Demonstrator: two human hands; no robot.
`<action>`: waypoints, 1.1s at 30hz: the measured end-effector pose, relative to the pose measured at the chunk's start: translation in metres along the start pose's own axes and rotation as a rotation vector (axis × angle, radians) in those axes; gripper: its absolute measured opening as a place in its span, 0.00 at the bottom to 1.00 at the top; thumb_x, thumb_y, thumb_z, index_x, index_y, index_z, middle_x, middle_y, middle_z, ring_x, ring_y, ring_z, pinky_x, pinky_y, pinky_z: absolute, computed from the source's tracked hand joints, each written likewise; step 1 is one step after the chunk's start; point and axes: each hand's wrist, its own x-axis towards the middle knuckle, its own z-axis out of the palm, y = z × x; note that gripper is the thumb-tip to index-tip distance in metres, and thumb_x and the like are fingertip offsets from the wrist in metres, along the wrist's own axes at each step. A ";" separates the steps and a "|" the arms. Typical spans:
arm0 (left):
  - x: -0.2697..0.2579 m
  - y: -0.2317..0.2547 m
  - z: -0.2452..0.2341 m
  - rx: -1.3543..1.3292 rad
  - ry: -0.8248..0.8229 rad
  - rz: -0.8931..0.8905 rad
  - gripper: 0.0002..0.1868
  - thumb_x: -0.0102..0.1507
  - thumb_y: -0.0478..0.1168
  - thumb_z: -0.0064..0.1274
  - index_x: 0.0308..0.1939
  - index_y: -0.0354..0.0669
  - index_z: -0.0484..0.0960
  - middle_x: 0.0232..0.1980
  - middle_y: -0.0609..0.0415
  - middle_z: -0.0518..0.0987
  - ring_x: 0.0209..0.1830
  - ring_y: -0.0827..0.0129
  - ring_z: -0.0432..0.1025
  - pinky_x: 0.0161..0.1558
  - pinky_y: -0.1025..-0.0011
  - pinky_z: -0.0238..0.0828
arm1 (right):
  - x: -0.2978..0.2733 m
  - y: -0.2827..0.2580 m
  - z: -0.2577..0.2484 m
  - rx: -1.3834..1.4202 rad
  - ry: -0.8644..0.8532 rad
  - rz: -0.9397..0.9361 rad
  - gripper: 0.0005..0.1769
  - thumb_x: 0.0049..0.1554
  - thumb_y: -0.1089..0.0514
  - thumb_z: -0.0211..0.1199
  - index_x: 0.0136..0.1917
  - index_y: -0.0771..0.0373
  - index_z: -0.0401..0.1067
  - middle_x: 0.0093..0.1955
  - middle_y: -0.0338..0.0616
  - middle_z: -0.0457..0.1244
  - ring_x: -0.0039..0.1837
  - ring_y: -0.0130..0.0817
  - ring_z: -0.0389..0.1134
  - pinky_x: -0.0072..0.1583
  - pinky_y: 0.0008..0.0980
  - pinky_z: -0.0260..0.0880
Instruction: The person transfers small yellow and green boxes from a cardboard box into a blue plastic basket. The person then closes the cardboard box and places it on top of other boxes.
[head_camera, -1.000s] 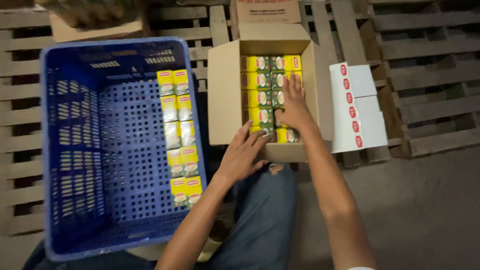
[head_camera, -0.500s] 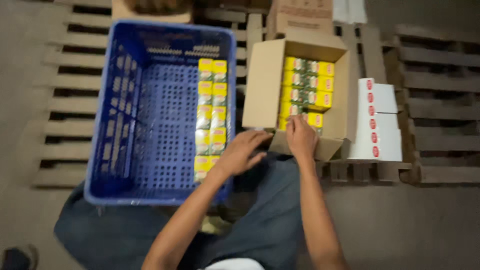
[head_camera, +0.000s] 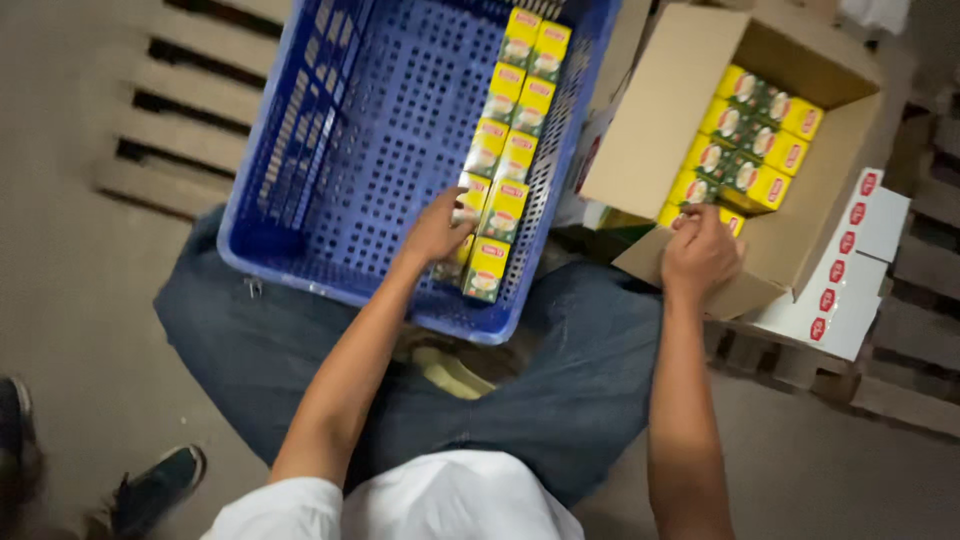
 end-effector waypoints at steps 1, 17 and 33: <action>0.004 -0.011 0.017 -0.012 0.002 -0.023 0.37 0.69 0.47 0.63 0.81 0.46 0.70 0.66 0.35 0.82 0.68 0.35 0.77 0.69 0.40 0.74 | 0.000 0.000 -0.004 0.002 -0.022 -0.014 0.10 0.68 0.54 0.56 0.51 0.39 0.77 0.38 0.26 0.72 0.47 0.44 0.78 0.56 0.43 0.72; 0.029 0.029 0.034 0.052 -0.113 -0.214 0.60 0.62 0.71 0.66 0.87 0.46 0.56 0.71 0.38 0.76 0.75 0.36 0.72 0.73 0.40 0.70 | 0.007 -0.019 -0.013 0.036 0.018 0.017 0.10 0.67 0.55 0.57 0.47 0.39 0.76 0.36 0.20 0.71 0.45 0.39 0.76 0.55 0.36 0.76; 0.015 0.062 0.030 0.036 0.084 -0.153 0.61 0.57 0.52 0.65 0.89 0.44 0.48 0.70 0.34 0.71 0.70 0.26 0.72 0.71 0.40 0.73 | 0.009 -0.022 -0.015 0.094 0.010 -0.016 0.09 0.67 0.58 0.56 0.48 0.47 0.76 0.36 0.29 0.71 0.45 0.48 0.75 0.53 0.42 0.72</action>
